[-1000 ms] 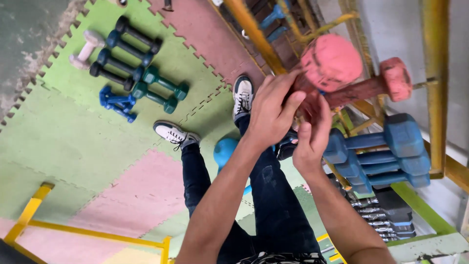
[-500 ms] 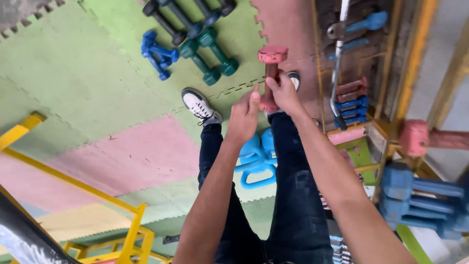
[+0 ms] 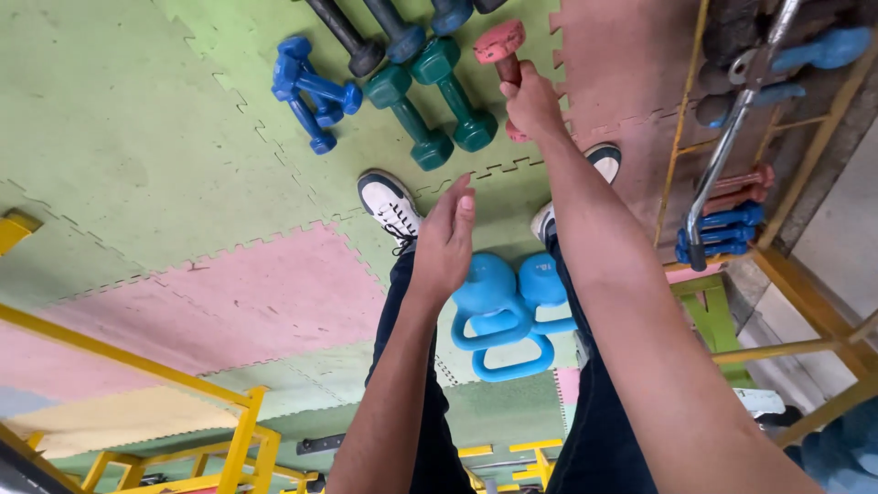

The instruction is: The person organizes gym equipment in a workout area. They first place a white cloth and a spray bottle on a yellow metal frame. Then, they pick up various dumbbells and kettlebells from the floor and arrange them neatly on a yellow dumbbell rack.

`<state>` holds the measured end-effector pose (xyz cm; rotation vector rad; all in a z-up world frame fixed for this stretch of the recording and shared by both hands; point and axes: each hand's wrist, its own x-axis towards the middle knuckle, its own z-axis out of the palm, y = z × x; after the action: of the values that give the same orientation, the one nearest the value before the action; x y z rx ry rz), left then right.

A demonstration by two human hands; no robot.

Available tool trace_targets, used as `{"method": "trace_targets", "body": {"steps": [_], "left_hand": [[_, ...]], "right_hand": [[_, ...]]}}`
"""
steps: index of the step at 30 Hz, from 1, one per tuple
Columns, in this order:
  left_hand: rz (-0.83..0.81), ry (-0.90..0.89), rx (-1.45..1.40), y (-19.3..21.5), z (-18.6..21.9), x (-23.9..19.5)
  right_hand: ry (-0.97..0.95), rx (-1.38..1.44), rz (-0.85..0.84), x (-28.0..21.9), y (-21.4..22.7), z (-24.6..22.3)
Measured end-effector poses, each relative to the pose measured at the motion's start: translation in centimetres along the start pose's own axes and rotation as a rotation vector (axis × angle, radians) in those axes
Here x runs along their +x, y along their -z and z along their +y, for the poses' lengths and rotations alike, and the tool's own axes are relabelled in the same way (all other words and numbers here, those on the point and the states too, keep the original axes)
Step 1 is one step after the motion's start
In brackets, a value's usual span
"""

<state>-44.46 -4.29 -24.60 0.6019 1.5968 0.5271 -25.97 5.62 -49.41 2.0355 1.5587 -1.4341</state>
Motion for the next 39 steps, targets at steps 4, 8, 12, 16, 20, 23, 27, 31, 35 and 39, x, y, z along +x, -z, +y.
{"method": "trace_targets", "body": {"steps": [4, 8, 12, 16, 20, 23, 27, 31, 35, 39], "left_hand": [[-0.040, 0.057, -0.005, 1.1, -1.3, 0.8], [-0.032, 0.015, 0.030, 1.3, -1.7, 0.8], [0.017, -0.041, 0.026, 0.0, -0.9, 0.2], [0.026, -0.091, 0.065, -2.2, 1.9, -1.2], [-0.003, -0.149, 0.047, -5.5, 6.3, -2.9], [-0.023, -0.227, 0.033, -8.7, 9.5, -4.2], [-0.170, -0.262, 0.041, -13.5, 15.3, -6.8], [-0.300, -0.228, -0.007, -19.6, 20.4, -10.1], [-0.397, -0.536, 0.147, -26.1, 25.1, -13.2], [-0.503, -0.783, 0.330, -33.2, 26.1, -14.5]], "right_hand": [[-0.077, -0.065, -0.018, 1.9, -2.1, 0.0], [0.087, -0.080, -0.014, 5.3, -4.9, 5.8], [0.299, -0.163, 0.020, 3.1, -2.4, 5.4], [0.171, 0.153, -0.139, -5.8, 1.7, 0.7], [0.434, 0.403, -0.077, -16.4, 8.0, -2.2], [0.507, 0.388, 0.021, -23.8, 14.2, -2.6], [0.432, 0.201, 0.245, -33.9, 24.2, -4.1], [0.430, 0.277, 0.500, -41.1, 31.9, -2.5], [0.349, 0.410, 0.835, -45.4, 34.1, 4.0], [0.161, 0.933, 0.924, -46.9, 33.9, 10.4]]}}
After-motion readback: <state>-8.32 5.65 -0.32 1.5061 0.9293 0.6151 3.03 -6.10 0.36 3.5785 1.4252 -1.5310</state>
